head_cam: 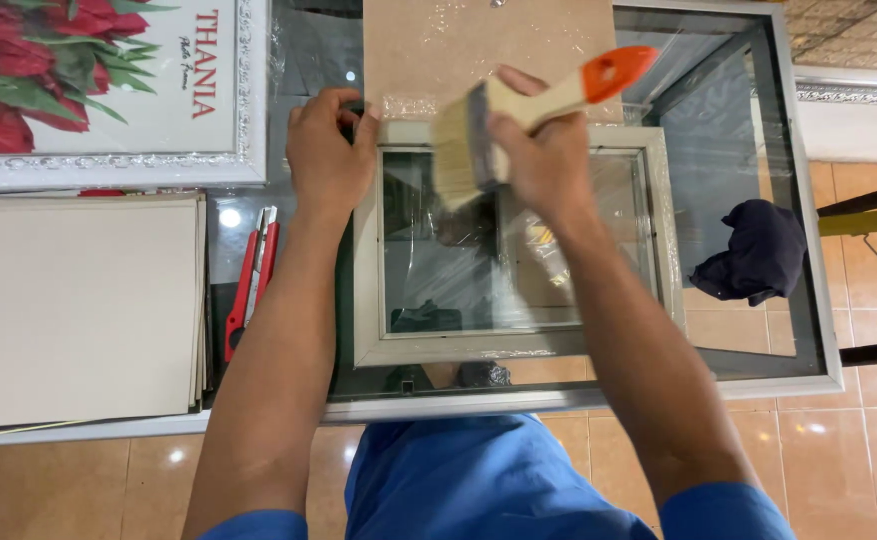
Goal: The person is brushing dust off a small picture frame and then wiping it with a cloth.
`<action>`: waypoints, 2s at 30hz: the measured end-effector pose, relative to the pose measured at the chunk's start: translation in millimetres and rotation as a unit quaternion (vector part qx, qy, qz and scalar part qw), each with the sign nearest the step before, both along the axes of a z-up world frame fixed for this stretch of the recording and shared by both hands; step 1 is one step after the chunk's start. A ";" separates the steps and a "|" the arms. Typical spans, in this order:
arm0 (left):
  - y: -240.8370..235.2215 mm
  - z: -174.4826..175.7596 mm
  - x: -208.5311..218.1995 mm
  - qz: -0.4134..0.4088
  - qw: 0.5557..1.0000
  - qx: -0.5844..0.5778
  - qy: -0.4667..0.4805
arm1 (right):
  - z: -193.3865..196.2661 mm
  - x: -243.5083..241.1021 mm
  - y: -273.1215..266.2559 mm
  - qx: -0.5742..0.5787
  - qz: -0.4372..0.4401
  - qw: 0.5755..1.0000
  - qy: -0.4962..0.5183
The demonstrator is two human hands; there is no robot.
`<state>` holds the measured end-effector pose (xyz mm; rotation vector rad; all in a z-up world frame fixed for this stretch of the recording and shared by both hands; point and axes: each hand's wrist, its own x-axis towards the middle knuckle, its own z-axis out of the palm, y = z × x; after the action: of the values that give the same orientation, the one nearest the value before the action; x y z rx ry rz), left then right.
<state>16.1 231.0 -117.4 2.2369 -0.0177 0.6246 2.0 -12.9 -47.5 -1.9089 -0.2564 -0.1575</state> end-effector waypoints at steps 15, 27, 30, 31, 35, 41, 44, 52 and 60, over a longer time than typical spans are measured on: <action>-0.8 1.3 0.7 0.009 0.999 0.021 0.038 | 22.8 -15.2 10.1 0.006 0.002 0.998 -0.061; 0.6 -4.5 7.5 -0.001 0.998 0.046 0.040 | 30.4 -26.7 -176.3 -0.190 -0.190 0.963 0.008; -0.6 -4.9 -0.2 0.007 0.998 0.041 0.040 | 42.6 -36.7 -165.2 -0.302 -0.189 0.932 -0.068; -0.8 -3.3 1.3 0.013 0.998 0.044 0.041 | 51.6 -37.0 -148.6 -0.345 -0.188 0.917 -0.070; -1.1 4.8 -3.1 0.021 0.998 0.006 0.059 | 27.5 -36.4 -55.6 -0.311 0.048 0.919 -0.237; 0.2 -1.3 -0.8 0.016 1.000 -0.005 -0.005 | 0.2 -45.2 32.3 -0.315 0.213 0.889 -0.254; -1.3 -4.6 0.0 0.023 1.000 -0.001 0.019 | 37.0 -99.5 28.4 -0.332 0.278 0.876 -0.213; -2.6 -0.6 0.3 0.029 0.999 -0.008 0.010 | 68.0 -71.5 17.1 0.000 0.188 0.979 0.081; -2.8 0.2 -1.1 0.020 0.999 -0.006 0.031 | -7.1 11.2 5.9 -0.013 0.008 0.999 -0.028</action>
<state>14.9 228.2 -117.2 2.2478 0.0613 0.5746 13.2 -7.1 -54.6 -1.9302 -0.3128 -0.1980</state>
